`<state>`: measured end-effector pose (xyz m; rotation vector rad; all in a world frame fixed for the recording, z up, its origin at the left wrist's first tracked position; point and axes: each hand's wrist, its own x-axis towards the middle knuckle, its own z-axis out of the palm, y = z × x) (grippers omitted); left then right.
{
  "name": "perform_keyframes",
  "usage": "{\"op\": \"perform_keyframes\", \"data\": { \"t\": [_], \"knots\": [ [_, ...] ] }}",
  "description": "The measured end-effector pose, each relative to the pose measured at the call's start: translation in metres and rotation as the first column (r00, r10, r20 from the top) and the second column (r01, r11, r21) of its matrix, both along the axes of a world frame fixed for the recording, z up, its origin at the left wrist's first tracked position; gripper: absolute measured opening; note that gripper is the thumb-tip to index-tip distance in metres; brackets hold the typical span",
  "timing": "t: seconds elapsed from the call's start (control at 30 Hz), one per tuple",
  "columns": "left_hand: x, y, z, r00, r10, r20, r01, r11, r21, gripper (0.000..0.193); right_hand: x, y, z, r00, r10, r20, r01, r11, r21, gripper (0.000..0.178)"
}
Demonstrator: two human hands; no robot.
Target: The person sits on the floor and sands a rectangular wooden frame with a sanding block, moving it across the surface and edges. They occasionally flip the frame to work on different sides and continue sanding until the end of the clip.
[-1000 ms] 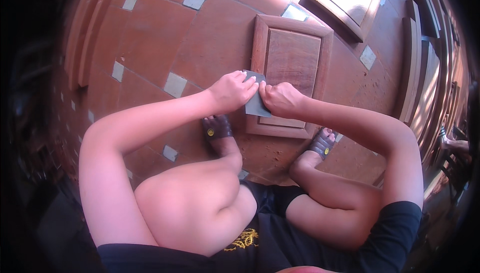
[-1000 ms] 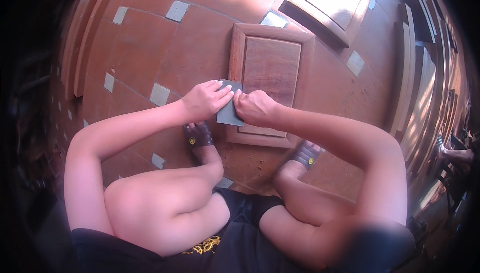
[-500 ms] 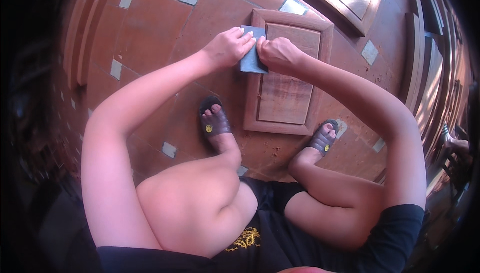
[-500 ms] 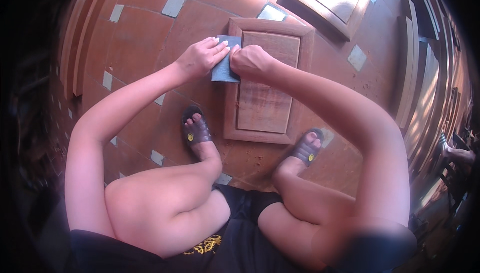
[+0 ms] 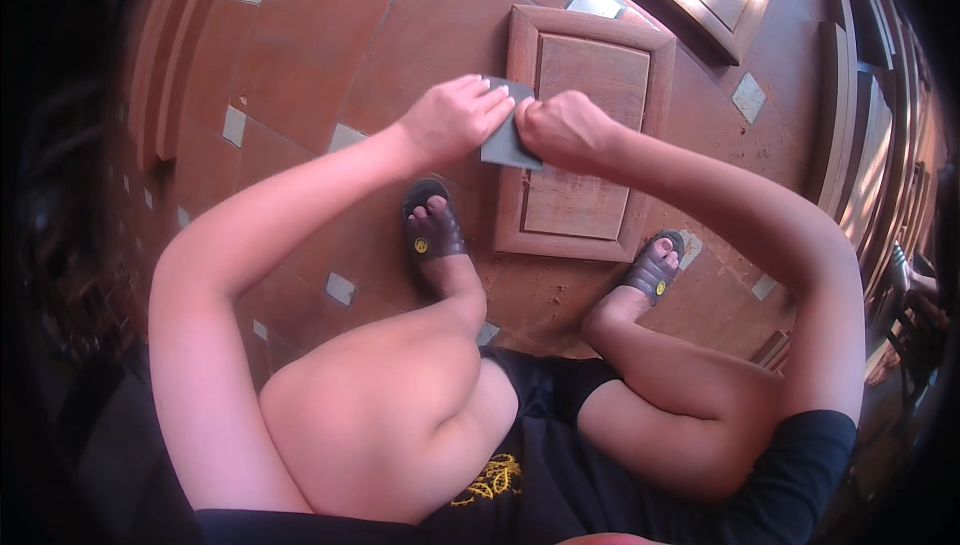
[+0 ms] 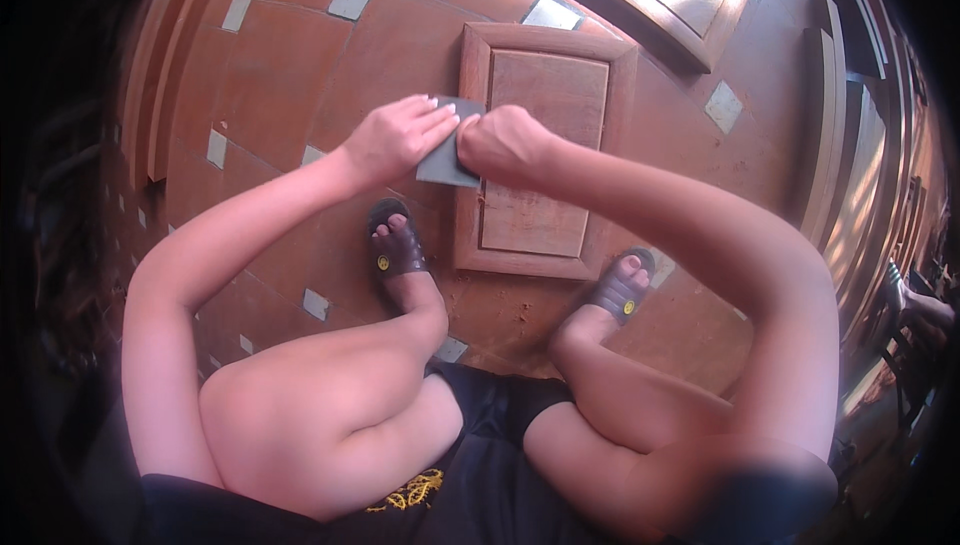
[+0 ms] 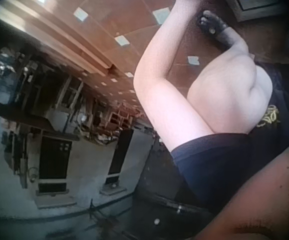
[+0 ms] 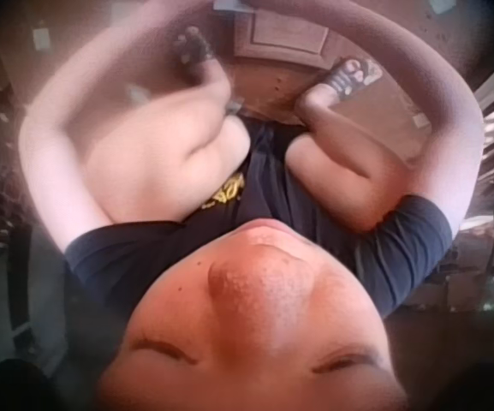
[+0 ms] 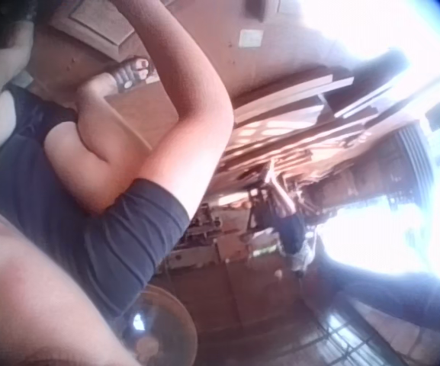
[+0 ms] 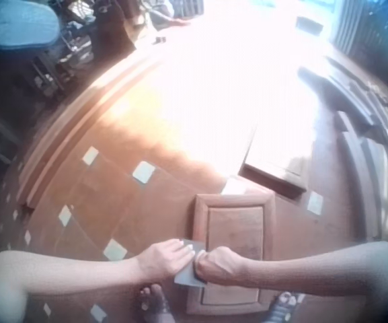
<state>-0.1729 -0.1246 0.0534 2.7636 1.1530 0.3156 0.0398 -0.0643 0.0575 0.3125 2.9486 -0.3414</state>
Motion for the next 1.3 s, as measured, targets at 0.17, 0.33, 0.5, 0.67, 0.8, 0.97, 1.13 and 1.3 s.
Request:
{"op": "perform_keyframes", "data": {
  "t": [0.17, 0.33, 0.5, 0.67, 0.8, 0.97, 1.13, 1.3],
  "knots": [
    [-0.022, 0.092, -0.006, 1.0, -0.005, -0.031, 0.004, 0.999, -0.038, 0.032, -0.015, 0.087, -0.02, 0.98, -0.099, -0.17, 0.097, 0.995, -0.022, 0.009],
    [-0.018, 0.032, -0.038, 0.983, -0.094, -0.159, 0.115, 0.985, 0.129, 0.038, -0.009, 0.042, -0.034, 0.994, 0.013, -0.109, -0.008, 0.999, 0.042, 0.026],
    [-0.002, -0.04, -0.021, 0.986, -0.153, -0.067, 0.156, 0.986, 0.053, 0.041, 0.014, -0.02, -0.024, 0.985, 0.158, -0.075, -0.159, 0.987, -0.009, 0.041],
    [0.007, -0.05, -0.003, 0.988, -0.15, 0.043, 0.154, 0.984, -0.094, 0.038, 0.021, -0.028, -0.007, 0.992, 0.13, 0.005, -0.126, 0.968, -0.216, 0.024],
    [-0.007, 0.012, 0.002, 0.996, -0.074, -0.04, 0.076, 0.996, 0.043, 0.035, 0.003, 0.015, -0.005, 0.995, -0.019, -0.097, 0.022, 1.0, 0.022, 0.011],
    [-0.017, 0.066, -0.014, 0.977, -0.086, -0.197, 0.063, 0.991, -0.12, 0.017, -0.017, 0.049, -0.022, 1.0, -0.024, -0.012, 0.025, 0.992, 0.125, 0.017],
    [0.01, 0.008, -0.029, 0.979, -0.135, -0.153, 0.136, 0.991, -0.003, 0.013, 0.01, 0.004, -0.032, 0.991, 0.096, -0.098, -0.083, 0.988, 0.131, 0.038],
    [0.022, -0.057, 0.0, 0.991, -0.129, -0.029, 0.116, 0.955, -0.273, 0.017, 0.02, -0.044, -0.012, 0.974, 0.188, -0.13, -0.199, 0.977, -0.072, 0.029]
  ]
}}
